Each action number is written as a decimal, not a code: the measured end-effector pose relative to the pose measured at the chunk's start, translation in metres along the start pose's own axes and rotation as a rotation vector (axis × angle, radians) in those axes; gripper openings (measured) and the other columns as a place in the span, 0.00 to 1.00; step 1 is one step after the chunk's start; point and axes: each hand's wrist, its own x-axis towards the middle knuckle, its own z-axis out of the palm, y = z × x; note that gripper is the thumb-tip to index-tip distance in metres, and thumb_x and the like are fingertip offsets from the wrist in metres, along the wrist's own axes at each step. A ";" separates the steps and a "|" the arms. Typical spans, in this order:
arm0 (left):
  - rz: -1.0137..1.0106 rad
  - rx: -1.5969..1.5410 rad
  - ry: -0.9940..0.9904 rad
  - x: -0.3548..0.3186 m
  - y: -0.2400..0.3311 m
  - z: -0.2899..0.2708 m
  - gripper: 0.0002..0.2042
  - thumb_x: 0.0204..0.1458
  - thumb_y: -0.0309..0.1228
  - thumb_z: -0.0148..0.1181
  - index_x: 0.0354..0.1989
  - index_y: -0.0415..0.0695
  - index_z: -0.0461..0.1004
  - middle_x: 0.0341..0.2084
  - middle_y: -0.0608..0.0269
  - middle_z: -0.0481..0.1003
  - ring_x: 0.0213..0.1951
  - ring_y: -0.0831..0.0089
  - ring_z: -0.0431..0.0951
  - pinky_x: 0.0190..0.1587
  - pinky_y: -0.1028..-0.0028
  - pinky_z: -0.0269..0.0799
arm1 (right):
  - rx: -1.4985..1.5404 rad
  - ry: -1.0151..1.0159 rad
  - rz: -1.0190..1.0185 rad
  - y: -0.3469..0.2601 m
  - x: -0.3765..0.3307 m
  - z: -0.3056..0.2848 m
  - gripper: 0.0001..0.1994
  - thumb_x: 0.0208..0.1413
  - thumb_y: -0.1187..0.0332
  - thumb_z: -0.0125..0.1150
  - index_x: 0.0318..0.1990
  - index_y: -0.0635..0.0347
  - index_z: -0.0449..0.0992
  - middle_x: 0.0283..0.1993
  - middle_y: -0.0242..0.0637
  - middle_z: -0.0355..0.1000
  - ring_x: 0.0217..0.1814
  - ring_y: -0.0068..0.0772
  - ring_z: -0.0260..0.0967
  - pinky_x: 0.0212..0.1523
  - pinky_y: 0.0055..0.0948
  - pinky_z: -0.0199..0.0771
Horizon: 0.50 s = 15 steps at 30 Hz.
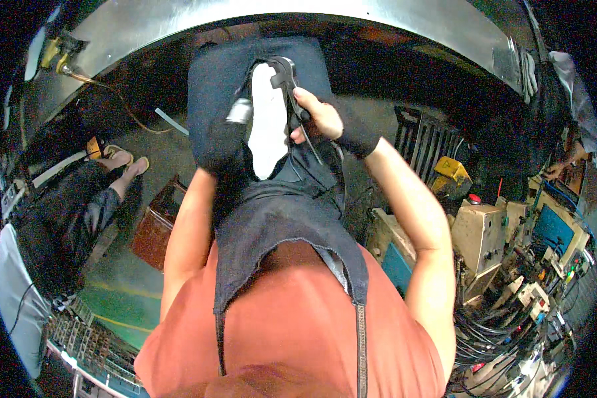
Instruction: The person sits on the floor and uses a pair of shears to trim excess material from the white soles of black shoes. They hold the shoes on their lap, cut along the edges, and periodically place the finished shoes onto a nearby conveyor belt.
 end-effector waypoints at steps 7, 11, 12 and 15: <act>0.139 0.329 -0.013 -0.033 0.004 0.001 0.36 0.52 0.43 0.54 0.62 0.28 0.50 0.60 0.35 0.53 0.64 0.47 0.52 0.65 0.63 0.47 | -1.289 -0.026 -0.213 -0.040 -0.016 -0.012 0.26 0.59 0.47 0.46 0.30 0.68 0.75 0.23 0.43 0.71 0.21 0.35 0.64 0.27 0.35 0.65; -0.300 -0.505 -0.123 -0.015 -0.002 -0.003 0.30 0.55 0.42 0.50 0.60 0.32 0.55 0.57 0.36 0.59 0.60 0.49 0.59 0.61 0.63 0.54 | -1.697 0.263 -0.460 -0.030 -0.027 0.013 0.27 0.60 0.48 0.42 0.27 0.66 0.75 0.25 0.51 0.73 0.26 0.49 0.73 0.31 0.43 0.72; -0.277 -0.467 -0.065 -0.011 -0.003 0.002 0.28 0.56 0.41 0.48 0.59 0.33 0.56 0.55 0.37 0.61 0.59 0.49 0.61 0.60 0.62 0.55 | -1.476 0.118 -0.316 -0.024 -0.022 0.001 0.26 0.61 0.49 0.42 0.28 0.65 0.74 0.23 0.47 0.72 0.25 0.43 0.73 0.30 0.39 0.72; -0.058 0.133 0.128 0.002 0.044 0.013 0.25 0.56 0.37 0.46 0.58 0.34 0.55 0.52 0.38 0.64 0.56 0.47 0.63 0.58 0.61 0.57 | -0.505 -0.220 0.282 -0.025 -0.033 -0.035 0.27 0.62 0.47 0.40 0.27 0.63 0.72 0.19 0.33 0.70 0.25 0.25 0.73 0.27 0.30 0.72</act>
